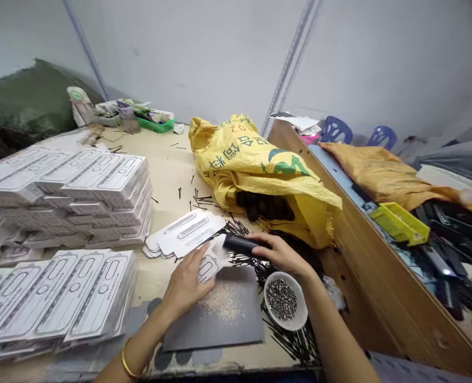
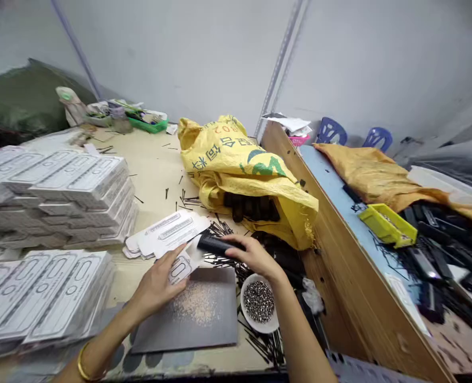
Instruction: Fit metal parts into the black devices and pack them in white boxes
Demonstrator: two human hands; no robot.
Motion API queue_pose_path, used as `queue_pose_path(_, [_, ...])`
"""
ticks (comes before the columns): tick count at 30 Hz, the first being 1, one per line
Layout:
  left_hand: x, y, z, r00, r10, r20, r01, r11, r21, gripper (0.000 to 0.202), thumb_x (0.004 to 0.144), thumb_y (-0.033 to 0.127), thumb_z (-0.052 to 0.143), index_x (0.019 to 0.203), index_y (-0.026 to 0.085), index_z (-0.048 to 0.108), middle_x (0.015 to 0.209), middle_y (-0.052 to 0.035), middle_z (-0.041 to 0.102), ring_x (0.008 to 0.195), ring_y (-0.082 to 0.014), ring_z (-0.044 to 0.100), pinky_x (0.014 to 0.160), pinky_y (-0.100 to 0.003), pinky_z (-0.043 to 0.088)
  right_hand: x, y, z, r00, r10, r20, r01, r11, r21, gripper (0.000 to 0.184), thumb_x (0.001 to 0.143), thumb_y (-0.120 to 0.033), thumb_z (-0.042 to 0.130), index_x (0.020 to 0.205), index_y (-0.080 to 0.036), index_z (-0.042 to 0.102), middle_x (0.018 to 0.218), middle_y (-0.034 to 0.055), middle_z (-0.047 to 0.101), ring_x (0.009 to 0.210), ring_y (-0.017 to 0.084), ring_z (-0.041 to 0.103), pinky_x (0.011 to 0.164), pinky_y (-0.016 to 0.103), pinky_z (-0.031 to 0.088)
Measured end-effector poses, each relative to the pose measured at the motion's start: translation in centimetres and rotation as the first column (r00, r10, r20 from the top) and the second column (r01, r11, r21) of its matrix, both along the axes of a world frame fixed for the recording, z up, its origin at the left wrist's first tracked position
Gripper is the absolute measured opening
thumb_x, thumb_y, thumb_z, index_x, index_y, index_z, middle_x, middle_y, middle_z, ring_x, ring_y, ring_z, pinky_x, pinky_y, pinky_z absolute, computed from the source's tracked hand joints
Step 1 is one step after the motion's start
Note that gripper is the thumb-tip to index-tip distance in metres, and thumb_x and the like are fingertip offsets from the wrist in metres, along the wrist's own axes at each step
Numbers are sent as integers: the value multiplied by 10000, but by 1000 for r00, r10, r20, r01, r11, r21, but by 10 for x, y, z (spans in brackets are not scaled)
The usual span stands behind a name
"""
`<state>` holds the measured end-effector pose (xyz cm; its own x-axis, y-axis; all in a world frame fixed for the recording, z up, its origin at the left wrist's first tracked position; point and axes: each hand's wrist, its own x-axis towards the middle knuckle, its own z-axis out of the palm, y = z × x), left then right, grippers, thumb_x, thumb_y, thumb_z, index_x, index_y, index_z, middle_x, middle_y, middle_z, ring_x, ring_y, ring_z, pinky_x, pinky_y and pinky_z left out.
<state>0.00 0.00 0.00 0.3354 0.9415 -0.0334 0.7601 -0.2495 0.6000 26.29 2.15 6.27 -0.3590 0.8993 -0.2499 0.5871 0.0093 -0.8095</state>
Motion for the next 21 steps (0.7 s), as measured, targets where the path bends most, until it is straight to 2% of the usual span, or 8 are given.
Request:
queue_pose_path(3, [5,-1,-1,997,-61,39,60,998,27,689,736,251,556,1411,203,428,1276,-76,555,1149,-254,521,986,-410,426,-26,1,-8,994,-59,96,42,986,163,239,770,-255,670,997,-191,638,1040,39,624,995,159,558,904,282,410])
queue_pose_path(7, [8,-6,-3,989,-30,146,36,999,-39,652,707,226,558,1353,186,482,1233,-69,590,1096,-237,567,945,-379,462,-74,-1,-15,979,-206,-5,199,941,275,120,830,-249,585,777,-144,564,865,32,574,819,114,508,777,245,408])
queue_pose_path(8, [7,-7,-3,985,-16,171,28,997,-68,609,699,223,559,1304,164,523,1179,-75,616,1041,-234,592,905,-369,484,-86,-2,-16,983,-181,-40,184,939,291,131,838,-252,572,765,-143,560,870,36,571,832,117,503,779,245,410])
queue_pose_path(11, [2,-10,0,972,58,228,-43,996,-73,532,693,236,571,1212,123,574,1097,-87,647,969,-231,621,863,-351,505,-105,4,-24,981,77,-177,-15,945,327,178,885,-294,505,1010,-189,574,1054,30,595,1022,122,525,899,252,426])
queue_pose_path(13, [-5,-10,2,960,102,261,-99,995,-25,592,720,284,587,1288,131,521,1191,-94,616,1071,-235,595,940,-358,477,-96,17,-37,983,-105,-149,143,950,277,283,960,-292,301,1050,-181,545,1043,36,619,921,95,560,833,232,449])
queue_pose_path(15, [-11,-11,4,945,126,301,-133,991,2,662,751,346,598,1366,149,450,1274,-93,575,1161,-233,554,1007,-362,438,-75,30,-57,934,-270,235,188,929,319,246,936,-230,345,1005,-174,575,1047,55,626,995,131,540,902,268,423])
queue_pose_path(17, [-13,-11,5,926,156,345,-170,985,11,679,770,387,601,1387,165,428,1300,-91,557,1187,-229,539,1038,-367,414,-53,39,-79,900,-262,350,159,942,297,137,847,-139,471,849,-142,608,999,103,630,1056,202,516,953,332,387])
queue_pose_path(21, [-5,-11,4,894,181,410,-209,977,26,695,783,400,605,1405,170,396,1314,-101,542,1206,-228,526,1062,-378,389,-33,39,-110,876,-220,430,102,955,280,188,840,-111,418,788,-131,598,977,142,620,1047,231,507,956,364,365])
